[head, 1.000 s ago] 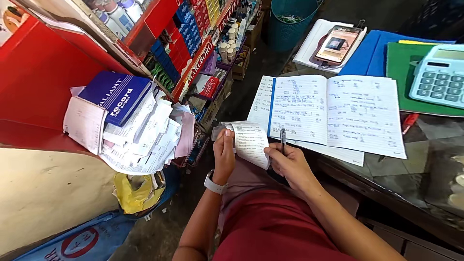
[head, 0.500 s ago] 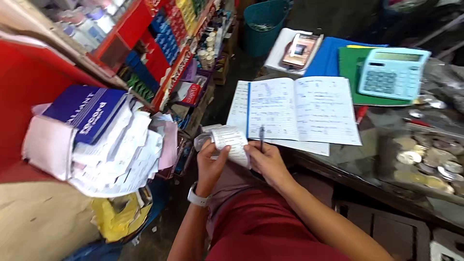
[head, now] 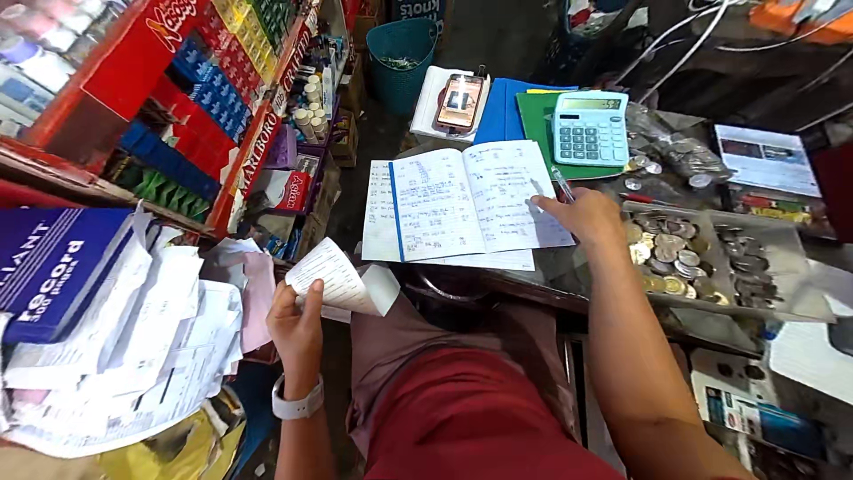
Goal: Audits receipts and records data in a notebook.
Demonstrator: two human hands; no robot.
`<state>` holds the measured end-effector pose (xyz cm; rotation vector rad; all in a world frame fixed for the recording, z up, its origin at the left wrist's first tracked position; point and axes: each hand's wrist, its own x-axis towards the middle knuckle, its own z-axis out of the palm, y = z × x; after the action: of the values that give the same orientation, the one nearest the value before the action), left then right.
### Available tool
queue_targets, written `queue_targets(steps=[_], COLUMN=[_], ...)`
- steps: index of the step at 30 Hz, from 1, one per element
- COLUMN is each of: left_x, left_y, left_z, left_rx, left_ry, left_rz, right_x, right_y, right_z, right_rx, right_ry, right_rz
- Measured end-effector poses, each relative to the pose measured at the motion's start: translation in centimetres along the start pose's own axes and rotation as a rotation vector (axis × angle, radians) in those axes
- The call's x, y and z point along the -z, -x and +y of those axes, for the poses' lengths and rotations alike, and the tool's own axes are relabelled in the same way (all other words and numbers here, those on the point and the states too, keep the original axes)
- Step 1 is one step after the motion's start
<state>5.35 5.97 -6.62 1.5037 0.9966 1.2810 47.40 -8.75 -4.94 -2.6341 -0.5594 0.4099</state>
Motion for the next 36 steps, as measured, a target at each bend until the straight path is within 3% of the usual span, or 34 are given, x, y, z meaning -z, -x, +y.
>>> queue_targets(steps=[10,22,36], left_x=[-0.3,-0.3,-0.5], left_y=[0.1,0.1,0.5], left_z=[0.4,0.0,-0.3], left_rx=[0.020,0.023,0.026], left_ry=[-0.005,-0.003,0.009], left_rz=[0.009,-0.013,-0.004], right_x=[0.3,1.2,0.5], right_y=[-1.3,0.4,0.0], right_z=[0.0,1.2,2.9], right_rx=[-0.012,0.205,0.238], right_ry=[-0.042,-0.569,-0.601], right_rz=[-0.046,0.139,0.170])
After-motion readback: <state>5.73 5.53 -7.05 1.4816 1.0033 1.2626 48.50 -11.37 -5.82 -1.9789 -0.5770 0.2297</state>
